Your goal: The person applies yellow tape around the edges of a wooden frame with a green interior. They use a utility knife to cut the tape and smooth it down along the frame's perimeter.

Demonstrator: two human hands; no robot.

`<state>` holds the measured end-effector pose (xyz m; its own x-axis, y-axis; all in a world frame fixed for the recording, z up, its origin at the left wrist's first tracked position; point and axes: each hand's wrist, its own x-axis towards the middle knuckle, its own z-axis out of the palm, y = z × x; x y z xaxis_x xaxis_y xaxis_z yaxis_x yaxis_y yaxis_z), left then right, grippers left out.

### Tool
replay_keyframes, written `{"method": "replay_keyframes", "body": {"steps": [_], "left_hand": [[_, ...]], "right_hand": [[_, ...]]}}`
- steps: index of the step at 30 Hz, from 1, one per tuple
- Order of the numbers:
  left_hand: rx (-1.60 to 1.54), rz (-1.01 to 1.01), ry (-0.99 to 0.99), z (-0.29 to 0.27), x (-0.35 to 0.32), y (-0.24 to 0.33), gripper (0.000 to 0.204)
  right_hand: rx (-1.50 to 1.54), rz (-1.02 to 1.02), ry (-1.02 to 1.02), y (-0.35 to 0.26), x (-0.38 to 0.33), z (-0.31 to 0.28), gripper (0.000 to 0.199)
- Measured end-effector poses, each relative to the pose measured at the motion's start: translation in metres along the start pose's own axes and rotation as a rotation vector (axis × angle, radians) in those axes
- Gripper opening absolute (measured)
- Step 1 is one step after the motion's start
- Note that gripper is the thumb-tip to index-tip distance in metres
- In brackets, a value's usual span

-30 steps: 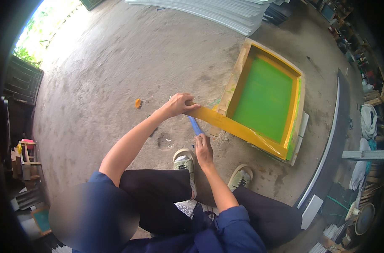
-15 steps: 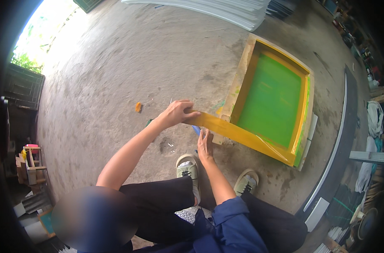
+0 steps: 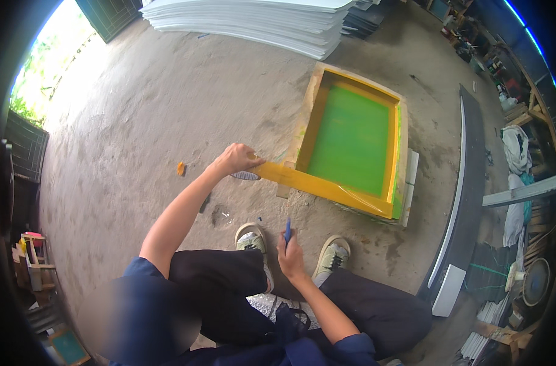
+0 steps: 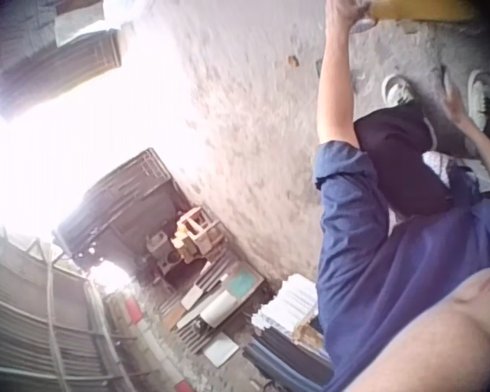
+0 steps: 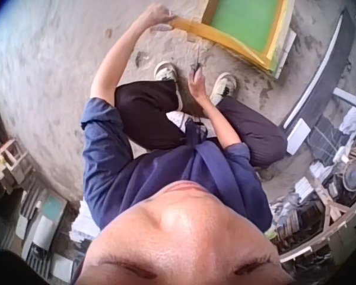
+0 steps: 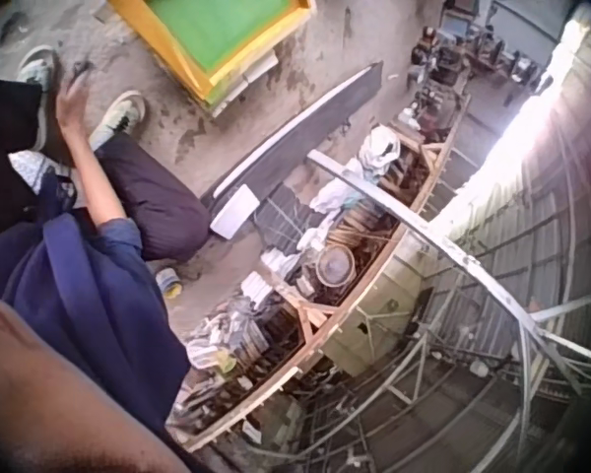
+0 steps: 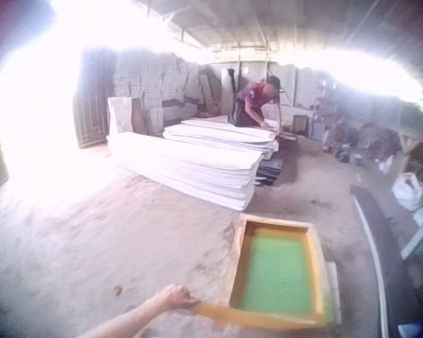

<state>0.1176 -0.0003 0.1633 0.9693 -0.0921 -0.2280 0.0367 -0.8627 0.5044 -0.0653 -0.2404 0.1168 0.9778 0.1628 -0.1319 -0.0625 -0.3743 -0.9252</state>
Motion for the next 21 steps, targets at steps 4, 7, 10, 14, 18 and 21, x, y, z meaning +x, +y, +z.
{"method": "replay_keyframes", "body": {"steps": [4,7,10,14,18,21], "left_hand": [[0.057,-0.034,-0.007,-0.003,-0.002,0.005,0.046],[0.074,-0.051,-0.007,-0.003,-0.002,0.013,0.047],[0.084,-0.039,-0.032,-0.006,-0.002,0.011,0.052],[0.045,-0.068,-0.037,-0.005,-0.004,0.007,0.051],[0.04,-0.07,-0.043,-0.004,-0.004,0.004,0.051],[0.02,-0.049,-0.028,-0.004,-0.005,0.004,0.051]], "right_hand": [[-0.096,0.11,0.004,-0.039,0.043,-0.012,0.027],[-0.252,0.181,-0.048,-0.048,0.07,-0.017,0.033],[-0.324,0.163,-0.035,-0.042,0.083,-0.002,0.033],[-0.262,0.224,-0.036,-0.048,0.088,0.004,0.035],[-0.193,0.29,-0.074,-0.071,0.086,0.0,0.037],[-0.221,0.284,-0.06,-0.065,0.088,0.002,0.037]]}}
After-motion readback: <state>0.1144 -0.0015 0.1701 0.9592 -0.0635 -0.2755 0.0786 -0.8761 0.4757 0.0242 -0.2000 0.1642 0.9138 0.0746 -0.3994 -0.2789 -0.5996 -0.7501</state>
